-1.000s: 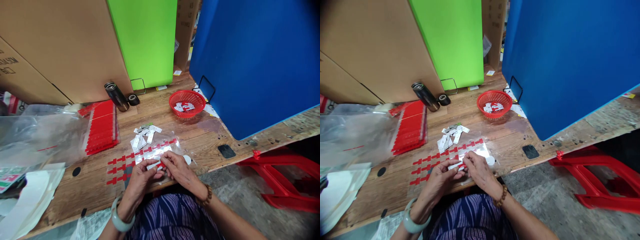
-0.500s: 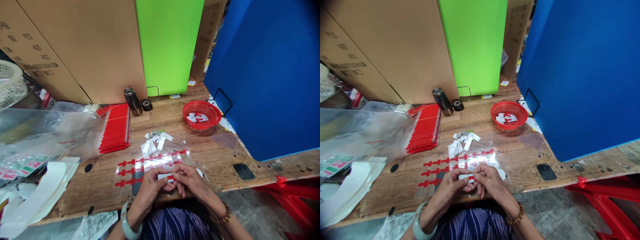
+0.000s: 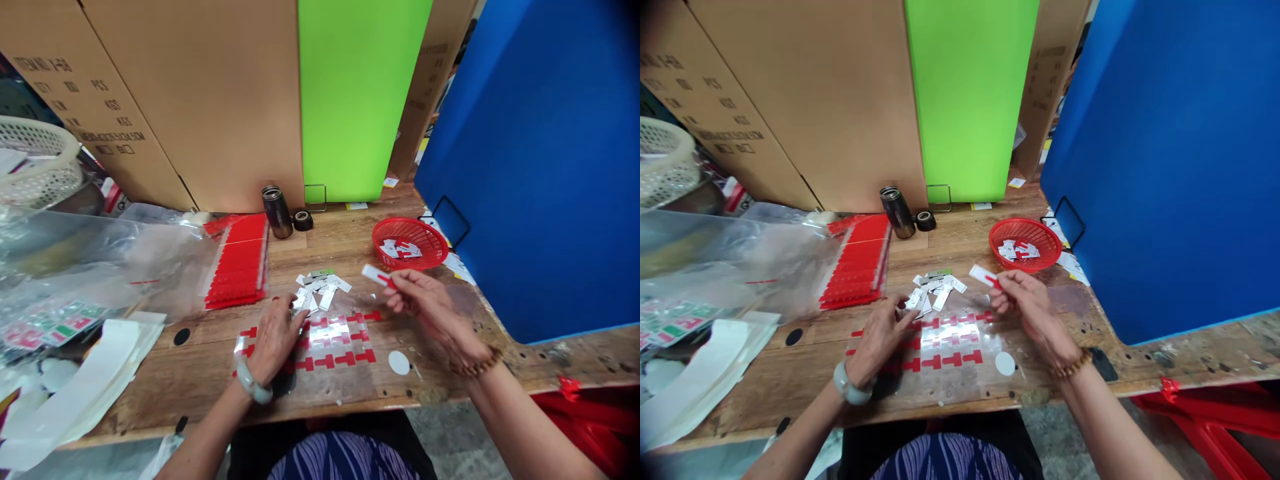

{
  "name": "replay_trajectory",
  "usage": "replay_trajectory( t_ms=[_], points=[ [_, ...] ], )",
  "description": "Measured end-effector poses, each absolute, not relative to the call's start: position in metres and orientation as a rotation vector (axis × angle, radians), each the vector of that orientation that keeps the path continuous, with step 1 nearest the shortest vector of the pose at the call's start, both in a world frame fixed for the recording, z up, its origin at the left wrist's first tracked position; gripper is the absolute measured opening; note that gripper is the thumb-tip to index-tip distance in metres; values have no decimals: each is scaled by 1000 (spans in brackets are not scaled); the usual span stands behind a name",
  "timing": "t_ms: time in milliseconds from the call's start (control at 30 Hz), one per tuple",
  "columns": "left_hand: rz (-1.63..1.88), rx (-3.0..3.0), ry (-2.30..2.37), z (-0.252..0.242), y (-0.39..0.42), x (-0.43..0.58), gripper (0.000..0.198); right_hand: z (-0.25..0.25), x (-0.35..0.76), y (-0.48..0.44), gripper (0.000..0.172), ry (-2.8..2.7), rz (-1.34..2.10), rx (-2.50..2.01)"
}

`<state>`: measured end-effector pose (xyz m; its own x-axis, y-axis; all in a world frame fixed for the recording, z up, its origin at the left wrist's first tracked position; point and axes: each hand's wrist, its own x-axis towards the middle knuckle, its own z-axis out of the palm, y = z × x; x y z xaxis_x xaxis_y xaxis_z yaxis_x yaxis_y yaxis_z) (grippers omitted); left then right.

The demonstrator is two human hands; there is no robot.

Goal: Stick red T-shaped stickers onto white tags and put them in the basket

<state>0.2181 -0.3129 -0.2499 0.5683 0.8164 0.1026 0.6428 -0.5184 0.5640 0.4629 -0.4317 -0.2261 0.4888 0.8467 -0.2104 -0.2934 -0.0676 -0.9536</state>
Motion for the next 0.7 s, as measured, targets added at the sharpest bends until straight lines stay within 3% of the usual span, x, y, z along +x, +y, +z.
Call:
replay_trajectory(
  t_ms=[167,300,500,700],
  points=[
    [280,2665,1225,-262,-292,225,18,-207,492,-416,36,-415,818,-1198],
    [203,2787,1207,-264,-293,228,21,-219,477,-426,42,-499,821,-1291],
    [141,2872,1136,-261,-294,228,22,-257,443,-454,28,-640,934,-1469],
    [251,2732,1258,-254,-284,227,25,-277,436,-473,18,-842,692,-1819]
  ],
)
